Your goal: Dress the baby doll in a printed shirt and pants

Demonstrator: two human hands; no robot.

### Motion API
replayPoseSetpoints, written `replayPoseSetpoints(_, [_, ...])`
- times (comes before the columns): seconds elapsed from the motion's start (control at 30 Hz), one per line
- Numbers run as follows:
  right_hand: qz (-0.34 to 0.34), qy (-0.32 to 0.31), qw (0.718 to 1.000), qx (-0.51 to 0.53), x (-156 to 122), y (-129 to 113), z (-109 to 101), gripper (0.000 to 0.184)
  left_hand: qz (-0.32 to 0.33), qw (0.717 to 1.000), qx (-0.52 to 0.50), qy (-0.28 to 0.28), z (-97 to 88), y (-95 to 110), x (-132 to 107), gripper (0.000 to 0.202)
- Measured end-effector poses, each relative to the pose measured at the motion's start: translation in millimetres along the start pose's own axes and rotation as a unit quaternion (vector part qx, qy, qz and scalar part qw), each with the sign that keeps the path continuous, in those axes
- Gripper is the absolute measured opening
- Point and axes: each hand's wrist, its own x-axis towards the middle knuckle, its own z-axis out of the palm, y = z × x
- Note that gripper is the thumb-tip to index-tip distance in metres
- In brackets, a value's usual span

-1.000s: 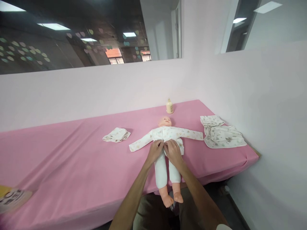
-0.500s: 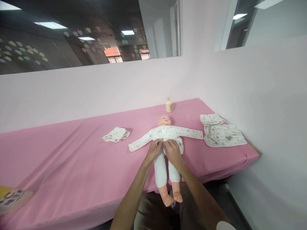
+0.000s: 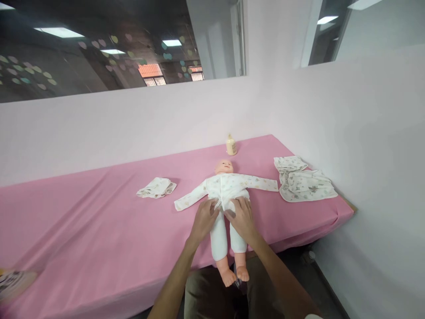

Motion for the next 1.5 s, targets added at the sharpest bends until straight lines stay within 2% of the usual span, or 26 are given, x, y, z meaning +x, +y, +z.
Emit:
replayPoseSetpoints(0.13, [-0.005, -0.042, 0.995, -0.089, -14.5, -11.3, -7.6, 0.02, 0.02, 0.995, 0.078, 0.063, -4.0, -8.0, -31.3, 0.016])
replayPoseSetpoints(0.27, [-0.021, -0.035, 0.99, -0.138, -10.9, -20.1, -6.7, 0.012, 0.081, 0.981, 0.155, 0.084, -2.7, -5.8, -34.6, 0.016])
replayPoseSetpoints(0.47, [0.006, -0.029, 0.999, -0.022, -9.0, -10.0, -8.8, 0.023, 0.157, 0.968, 0.184, 0.062, 5.4, -2.8, -31.6, 0.02])
replayPoseSetpoints(0.63, [-0.045, -0.071, 0.996, -0.007, -16.7, -13.7, -14.5, 0.025, 0.182, 0.958, 0.216, 0.041, 11.3, 2.6, -34.6, 0.025])
replayPoseSetpoints(0.77, [-0.044, -0.064, 0.997, 0.002, -21.3, -10.3, -17.5, 0.023, 0.153, 0.969, 0.19, 0.034, 6.6, 0.2, -35.7, 0.025])
replayPoseSetpoints(0.93, [0.006, -0.024, 1.0, 0.01, -27.8, 18.9, -25.3, 0.019, 0.107, 0.981, 0.149, 0.065, -6.5, -21.9, -43.5, 0.027])
replayPoseSetpoints(1.03, [0.026, -0.029, 0.999, -0.003, -29.7, 35.4, -28.8, 0.017, 0.054, 0.988, 0.139, 0.047, -11.4, -35.9, -48.1, 0.029])
replayPoseSetpoints(1.17, [0.045, -0.071, 0.996, -0.002, -22.4, 47.8, -30.9, 0.023, -0.012, 0.991, 0.133, -0.002, -15.5, -45.0, -44.6, 0.034])
replayPoseSetpoints(1.33, [0.145, -0.122, 0.978, 0.091, 15.1, 65.8, -37.0, 0.028, -0.096, 0.993, 0.063, -0.028, -26.0, -46.9, -9.9, 0.031])
replayPoseSetpoints(1.43, [0.188, -0.107, 0.969, 0.117, 49.3, 78.4, -33.5, 0.025, -0.111, 0.992, -0.015, -0.05, -27.4, -49.3, 21.9, 0.024])
replayPoseSetpoints(1.5, [0.205, -0.089, 0.969, 0.106, 71.5, 84.1, -25.5, 0.024, -0.12, 0.991, -0.043, -0.048, -22.8, -52.0, 41.1, 0.032])
